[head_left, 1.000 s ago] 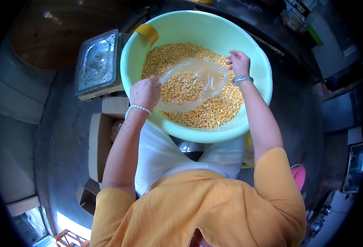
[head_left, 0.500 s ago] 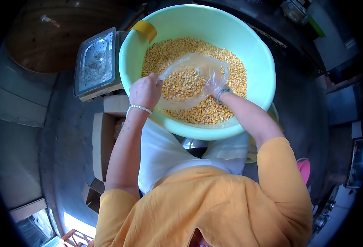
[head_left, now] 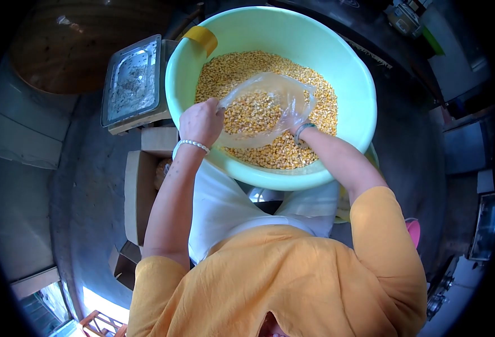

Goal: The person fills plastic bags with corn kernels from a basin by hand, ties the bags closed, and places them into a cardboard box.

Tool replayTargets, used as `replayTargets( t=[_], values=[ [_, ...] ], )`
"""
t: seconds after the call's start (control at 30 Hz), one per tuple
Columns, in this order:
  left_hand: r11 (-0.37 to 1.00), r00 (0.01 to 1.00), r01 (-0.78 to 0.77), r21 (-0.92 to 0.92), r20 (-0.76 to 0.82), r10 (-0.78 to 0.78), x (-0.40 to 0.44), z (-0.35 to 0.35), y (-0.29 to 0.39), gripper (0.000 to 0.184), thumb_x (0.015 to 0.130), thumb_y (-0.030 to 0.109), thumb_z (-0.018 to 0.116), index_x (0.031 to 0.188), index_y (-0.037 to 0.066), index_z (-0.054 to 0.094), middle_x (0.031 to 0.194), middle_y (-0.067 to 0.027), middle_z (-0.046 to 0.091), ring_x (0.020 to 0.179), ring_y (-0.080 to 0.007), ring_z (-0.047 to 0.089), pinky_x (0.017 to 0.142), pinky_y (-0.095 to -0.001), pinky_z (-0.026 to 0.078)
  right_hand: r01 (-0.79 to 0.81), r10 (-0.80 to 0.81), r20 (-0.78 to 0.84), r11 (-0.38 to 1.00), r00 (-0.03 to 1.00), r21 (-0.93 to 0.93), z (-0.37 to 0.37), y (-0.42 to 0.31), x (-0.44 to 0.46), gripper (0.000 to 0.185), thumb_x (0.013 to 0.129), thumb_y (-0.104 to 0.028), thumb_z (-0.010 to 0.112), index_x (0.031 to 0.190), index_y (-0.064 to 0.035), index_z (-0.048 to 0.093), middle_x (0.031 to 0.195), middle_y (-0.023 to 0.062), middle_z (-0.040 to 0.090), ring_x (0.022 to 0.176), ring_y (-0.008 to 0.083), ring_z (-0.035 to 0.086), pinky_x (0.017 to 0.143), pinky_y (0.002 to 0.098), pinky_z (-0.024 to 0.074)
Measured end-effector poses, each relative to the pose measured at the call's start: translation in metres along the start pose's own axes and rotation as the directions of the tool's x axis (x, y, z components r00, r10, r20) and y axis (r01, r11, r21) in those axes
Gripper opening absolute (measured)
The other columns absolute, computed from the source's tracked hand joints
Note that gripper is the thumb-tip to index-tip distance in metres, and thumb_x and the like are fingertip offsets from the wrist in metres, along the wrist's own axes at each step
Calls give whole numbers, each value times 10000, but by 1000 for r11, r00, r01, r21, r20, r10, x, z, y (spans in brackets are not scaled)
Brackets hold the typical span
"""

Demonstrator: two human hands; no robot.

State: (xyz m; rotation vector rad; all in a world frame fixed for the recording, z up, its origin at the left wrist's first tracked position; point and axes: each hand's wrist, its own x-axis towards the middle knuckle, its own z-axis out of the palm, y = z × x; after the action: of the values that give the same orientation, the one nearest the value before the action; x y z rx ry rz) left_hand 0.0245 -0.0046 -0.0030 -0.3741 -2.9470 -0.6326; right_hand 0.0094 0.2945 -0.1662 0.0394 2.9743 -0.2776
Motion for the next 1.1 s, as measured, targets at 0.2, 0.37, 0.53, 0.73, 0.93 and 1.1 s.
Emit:
replayTargets(
  t=[0.2, 0.37, 0.53, 0.73, 0.93, 1.1],
  values=[
    [1000, 1000, -2, 9, -2, 2, 1, 1, -1, 195, 785, 264, 575, 764, 74, 608, 716, -149, 617, 726, -325, 596, 668, -421, 462, -119, 92, 113, 958, 989, 260, -33, -6, -9, 286, 844, -248, 492, 1036, -38, 522, 964, 147, 521, 842, 255, 495, 729, 361, 394],
    [1000, 1000, -7, 25, -22, 8, 1, 1, -1, 169, 781, 223, 559, 747, 63, 601, 712, -148, 620, 718, -321, 602, 656, -417, 471, -262, 193, 179, 751, 965, 606, -68, 13, -6, 230, 821, -222, 550, 928, -20, 572, 803, 111, 560, 674, 206, 522, 596, 330, 420],
    [999, 999, -18, 34, -34, 20, 1, 1, -1, 140, 787, 181, 537, 739, 59, 589, 696, -157, 613, 698, -330, 599, 637, -425, 469, -305, 326, 149, 502, 934, 810, -141, 8, -13, 185, 813, -182, 579, 758, -5, 586, 593, 52, 530, 428, 128, 453, 391, 268, 356],
    [1000, 999, -13, 21, -45, 14, 2, 7, -5, 144, 811, 198, 545, 757, 67, 569, 683, -168, 599, 688, -345, 586, 629, -442, 456, -24, 23, 14, 534, 1000, 845, -249, -63, -47, 220, 870, -251, 515, 789, -58, 584, 614, 7, 487, 415, 52, 394, 341, 187, 288],
    [997, 993, 7, -70, -117, -15, 1, 5, -5, 120, 796, 175, 545, 844, 86, 609, 727, -167, 617, 719, -340, 596, 656, -433, 463, -43, -255, 365, 766, 895, 641, -189, -155, -40, 243, 873, -255, 513, 844, -39, 622, 647, 32, 512, 467, 95, 424, 427, 253, 386],
    [991, 990, 14, -130, -139, -32, 1, 7, -8, 155, 782, 178, 549, 888, 98, 629, 757, -165, 627, 739, -337, 602, 679, -422, 471, 84, -188, 213, 903, 959, 421, -84, -179, 17, 268, 837, -264, 534, 880, -26, 648, 821, 194, 631, 737, 286, 618, 660, 360, 482]
  ],
)
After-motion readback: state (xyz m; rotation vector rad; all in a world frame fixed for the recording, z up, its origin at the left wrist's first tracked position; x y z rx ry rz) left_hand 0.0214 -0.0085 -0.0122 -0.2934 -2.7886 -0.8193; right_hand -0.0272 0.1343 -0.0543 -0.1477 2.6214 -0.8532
